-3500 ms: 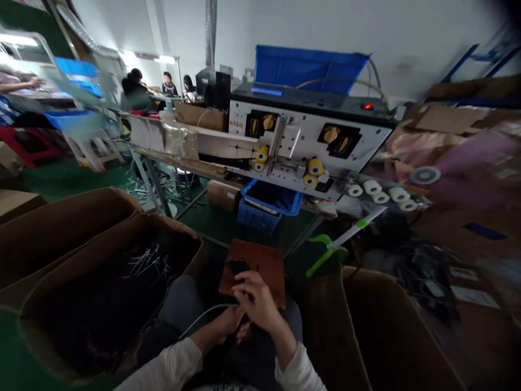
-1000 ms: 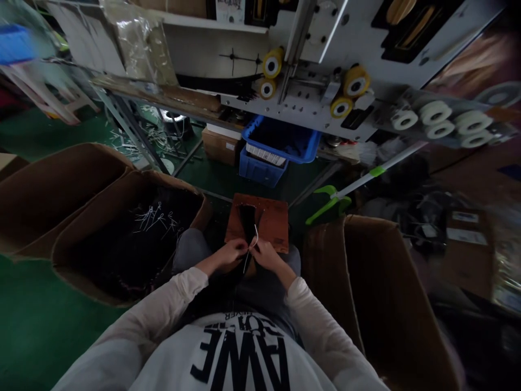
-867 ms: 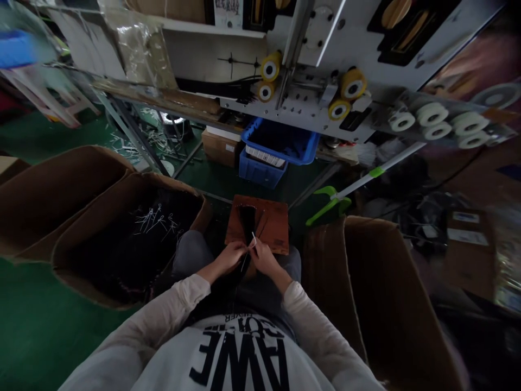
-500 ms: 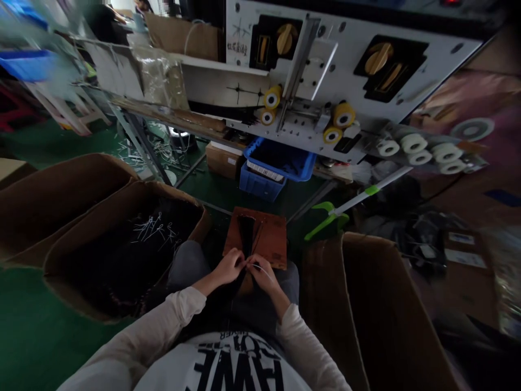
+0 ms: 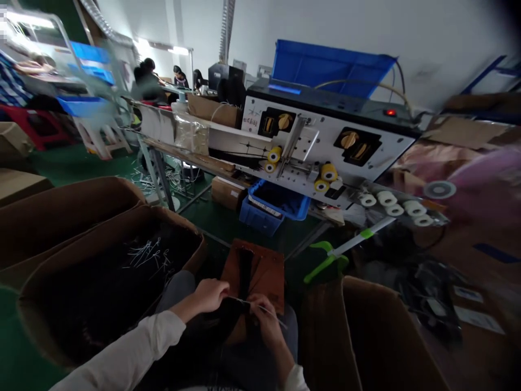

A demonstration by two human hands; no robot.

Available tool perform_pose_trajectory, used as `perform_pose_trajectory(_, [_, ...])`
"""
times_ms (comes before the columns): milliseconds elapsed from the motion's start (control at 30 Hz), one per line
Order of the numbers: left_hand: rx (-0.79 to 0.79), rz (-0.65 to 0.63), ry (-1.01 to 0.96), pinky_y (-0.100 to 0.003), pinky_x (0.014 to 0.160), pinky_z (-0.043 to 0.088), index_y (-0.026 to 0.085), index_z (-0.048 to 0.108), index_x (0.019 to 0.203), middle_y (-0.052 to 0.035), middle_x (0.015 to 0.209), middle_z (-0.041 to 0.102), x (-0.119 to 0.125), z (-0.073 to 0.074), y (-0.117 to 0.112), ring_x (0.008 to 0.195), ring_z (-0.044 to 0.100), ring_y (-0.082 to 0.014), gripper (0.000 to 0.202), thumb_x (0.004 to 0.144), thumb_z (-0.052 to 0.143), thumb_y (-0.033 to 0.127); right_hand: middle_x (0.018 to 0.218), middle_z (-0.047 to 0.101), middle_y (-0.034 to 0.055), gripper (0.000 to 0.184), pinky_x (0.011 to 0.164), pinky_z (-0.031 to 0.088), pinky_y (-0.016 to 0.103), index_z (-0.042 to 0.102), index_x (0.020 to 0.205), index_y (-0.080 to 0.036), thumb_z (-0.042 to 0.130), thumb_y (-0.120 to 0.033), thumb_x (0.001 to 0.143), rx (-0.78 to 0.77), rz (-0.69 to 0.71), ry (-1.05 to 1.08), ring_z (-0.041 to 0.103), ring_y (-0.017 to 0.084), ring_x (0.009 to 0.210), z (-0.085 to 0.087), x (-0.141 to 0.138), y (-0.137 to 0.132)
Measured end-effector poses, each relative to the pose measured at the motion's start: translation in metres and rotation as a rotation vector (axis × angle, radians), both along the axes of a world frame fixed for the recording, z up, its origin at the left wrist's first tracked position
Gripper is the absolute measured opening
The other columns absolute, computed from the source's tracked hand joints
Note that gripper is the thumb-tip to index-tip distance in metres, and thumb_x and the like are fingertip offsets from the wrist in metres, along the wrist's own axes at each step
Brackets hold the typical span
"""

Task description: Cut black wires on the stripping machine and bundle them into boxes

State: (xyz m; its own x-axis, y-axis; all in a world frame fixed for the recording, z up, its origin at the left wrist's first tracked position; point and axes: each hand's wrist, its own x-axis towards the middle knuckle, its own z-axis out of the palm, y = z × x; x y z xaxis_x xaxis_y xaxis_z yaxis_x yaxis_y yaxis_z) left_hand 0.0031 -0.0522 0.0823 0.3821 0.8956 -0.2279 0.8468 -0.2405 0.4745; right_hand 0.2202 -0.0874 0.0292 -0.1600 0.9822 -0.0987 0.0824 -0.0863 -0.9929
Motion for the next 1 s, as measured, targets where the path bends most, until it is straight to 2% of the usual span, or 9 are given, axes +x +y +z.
perform_pose_trajectory(67, [0.046,-0.029,0.030,-0.037,0.080,0.039,0.021,0.064,0.076,-0.0071,0.078,0.067,-0.004,0.003,-0.004,0.082,0.062,-0.0225,0.018,0.080,0.046,0.021,0.090,0.062,0.0039,0.027,0.047,0.038,0.023,0.049,0.080,-0.022,0.053,-0.048,0.082,-0.129,-0.002,0.130,0.056,0.012,0.058,-0.003,-0.004,-0.001])
perform_pose_trajectory(133, [0.139,-0.073,0.055,-0.042,0.085,0.037,0.019,0.063,0.072,-0.0085,0.078,0.066,-0.003,0.007,-0.005,0.088,0.059,-0.0247,0.018,0.080,0.047,0.019,0.077,0.063,0.0009,0.029,0.047,0.038,0.022,0.049,0.080,-0.021,0.057,-0.049,0.079,-0.156,0.000,0.128,0.054,0.011,0.051,-0.004,-0.010,0.003])
perform_pose_trajectory(267, [0.262,-0.094,0.001,-0.034,0.076,0.041,0.018,0.060,0.079,-0.0081,0.094,0.062,0.007,0.010,-0.003,0.092,0.057,-0.0217,0.019,0.084,0.041,0.019,0.057,0.058,-0.0021,0.024,0.046,0.039,0.022,0.053,0.072,-0.019,0.065,-0.040,0.071,-0.130,0.004,-0.065,0.054,0.013,0.046,0.003,-0.019,0.020])
perform_pose_trajectory(400, [0.181,-0.038,-0.078,-0.028,0.069,0.042,0.019,0.055,0.091,-0.0068,0.095,0.062,0.028,0.002,-0.005,0.084,0.061,-0.0180,0.021,0.089,0.034,0.020,0.059,0.062,-0.0005,0.004,0.053,0.043,0.025,0.061,0.069,-0.020,0.058,-0.022,0.070,0.042,0.086,-0.303,0.060,0.017,0.056,0.017,-0.022,0.027])
perform_pose_trajectory(500, [0.120,0.011,-0.132,-0.029,0.069,0.042,0.019,0.051,0.093,-0.0065,0.085,0.065,0.039,-0.004,-0.011,0.082,0.063,-0.0201,0.019,0.091,0.032,0.023,0.063,0.062,-0.0003,0.011,0.059,0.043,0.026,0.062,0.068,-0.021,0.053,-0.019,0.073,0.193,0.094,-0.399,0.058,0.017,0.064,0.021,-0.022,0.025])
perform_pose_trajectory(633, [0.139,0.062,-0.264,-0.029,0.070,0.043,0.020,0.048,0.093,-0.0054,0.084,0.065,0.042,-0.008,-0.026,0.079,0.063,-0.0199,0.013,0.089,0.040,0.029,0.069,0.061,0.0005,0.008,0.062,0.044,0.027,0.060,0.073,-0.021,0.053,-0.024,0.075,0.127,0.028,-0.285,0.058,0.017,0.068,0.016,-0.020,0.020])
perform_pose_trajectory(733, [0.141,0.056,-0.309,-0.029,0.075,0.043,0.021,0.052,0.097,-0.0047,0.089,0.065,0.039,-0.014,-0.030,0.084,0.062,-0.0191,0.016,0.085,0.042,0.018,0.066,0.060,0.0004,0.008,0.062,0.044,0.027,0.058,0.069,-0.020,0.058,-0.026,0.073,0.048,0.019,-0.253,0.058,0.018,0.067,0.013,-0.018,0.020])
perform_pose_trajectory(867, [0.123,0.023,-0.341,-0.028,0.079,0.042,0.022,0.059,0.092,-0.0039,0.095,0.064,0.034,-0.027,-0.018,0.092,0.060,-0.0182,0.019,0.083,0.043,0.016,0.068,0.059,-0.0009,0.008,0.063,0.042,0.025,0.059,0.071,-0.020,0.062,-0.027,0.073,0.080,0.110,-0.268,0.057,0.016,0.069,0.011,-0.011,0.024])
perform_pose_trajectory(1000, [0.114,-0.041,-0.398,-0.027,0.076,0.042,0.019,0.062,0.084,-0.0039,0.086,0.063,0.032,-0.035,-0.005,0.084,0.059,-0.0180,0.012,0.081,0.051,0.023,0.066,0.061,-0.0012,0.009,0.062,0.041,0.024,0.061,0.070,-0.020,0.063,-0.027,0.074,0.148,0.161,-0.378,0.057,0.016,0.067,0.014,-0.003,0.028])
